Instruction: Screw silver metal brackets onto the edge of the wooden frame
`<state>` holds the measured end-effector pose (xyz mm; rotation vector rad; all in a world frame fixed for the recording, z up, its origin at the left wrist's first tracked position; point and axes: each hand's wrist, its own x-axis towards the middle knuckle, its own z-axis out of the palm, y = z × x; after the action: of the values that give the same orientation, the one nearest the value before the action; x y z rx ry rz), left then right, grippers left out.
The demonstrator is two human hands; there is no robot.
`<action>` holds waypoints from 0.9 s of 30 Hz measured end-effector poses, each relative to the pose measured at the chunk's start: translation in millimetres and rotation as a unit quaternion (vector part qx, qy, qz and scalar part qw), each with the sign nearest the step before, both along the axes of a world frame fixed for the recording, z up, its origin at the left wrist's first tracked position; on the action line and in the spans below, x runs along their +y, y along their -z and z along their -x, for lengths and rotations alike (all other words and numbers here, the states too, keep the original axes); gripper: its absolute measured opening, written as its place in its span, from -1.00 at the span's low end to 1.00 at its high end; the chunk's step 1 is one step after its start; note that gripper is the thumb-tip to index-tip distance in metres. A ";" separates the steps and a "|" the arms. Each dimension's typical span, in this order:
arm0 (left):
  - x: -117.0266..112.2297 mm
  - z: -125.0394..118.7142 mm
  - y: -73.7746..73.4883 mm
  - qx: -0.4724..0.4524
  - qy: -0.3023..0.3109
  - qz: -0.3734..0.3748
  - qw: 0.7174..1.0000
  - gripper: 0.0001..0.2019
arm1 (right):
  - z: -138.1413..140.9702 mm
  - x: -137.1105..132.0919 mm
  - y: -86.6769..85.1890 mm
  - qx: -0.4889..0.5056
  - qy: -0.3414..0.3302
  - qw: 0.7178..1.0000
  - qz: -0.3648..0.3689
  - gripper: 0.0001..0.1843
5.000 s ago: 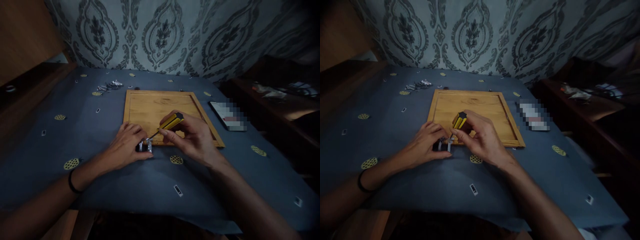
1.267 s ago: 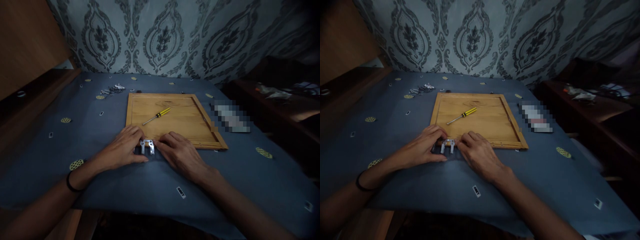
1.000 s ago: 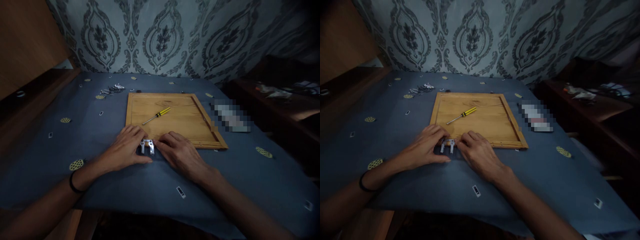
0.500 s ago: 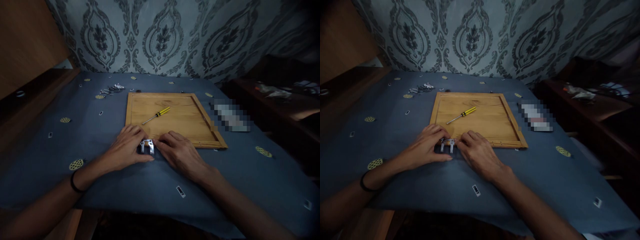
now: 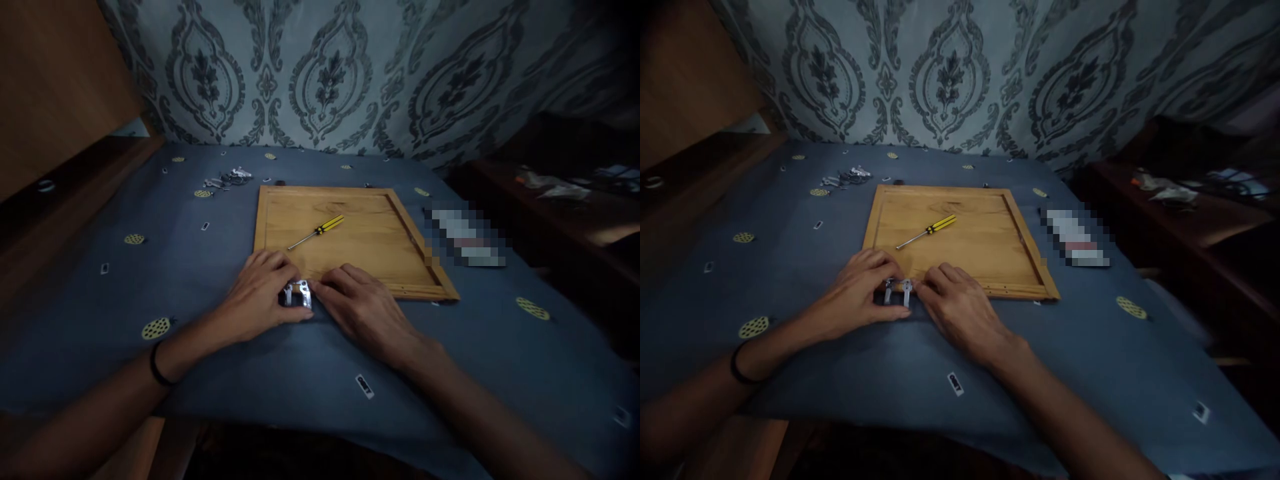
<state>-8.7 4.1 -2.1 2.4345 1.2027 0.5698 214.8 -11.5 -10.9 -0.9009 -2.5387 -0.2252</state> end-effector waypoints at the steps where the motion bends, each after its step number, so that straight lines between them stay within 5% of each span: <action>1: 0.0 -0.2 0.1 -0.001 -0.001 0.000 1.000 -0.62 | -0.3 0.1 -0.1 0.001 -0.002 1.000 0.000 -0.79; 27: -2.4 -2.0 -4.6 0.004 0.013 -0.003 1.000 -0.61 | -2.9 -0.6 0.6 0.040 0.005 0.999 0.035 -0.79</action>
<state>-6.6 1.7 2.4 2.4549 1.1732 0.5583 217.7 -12.2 -11.6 -0.9313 -2.4818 -0.1018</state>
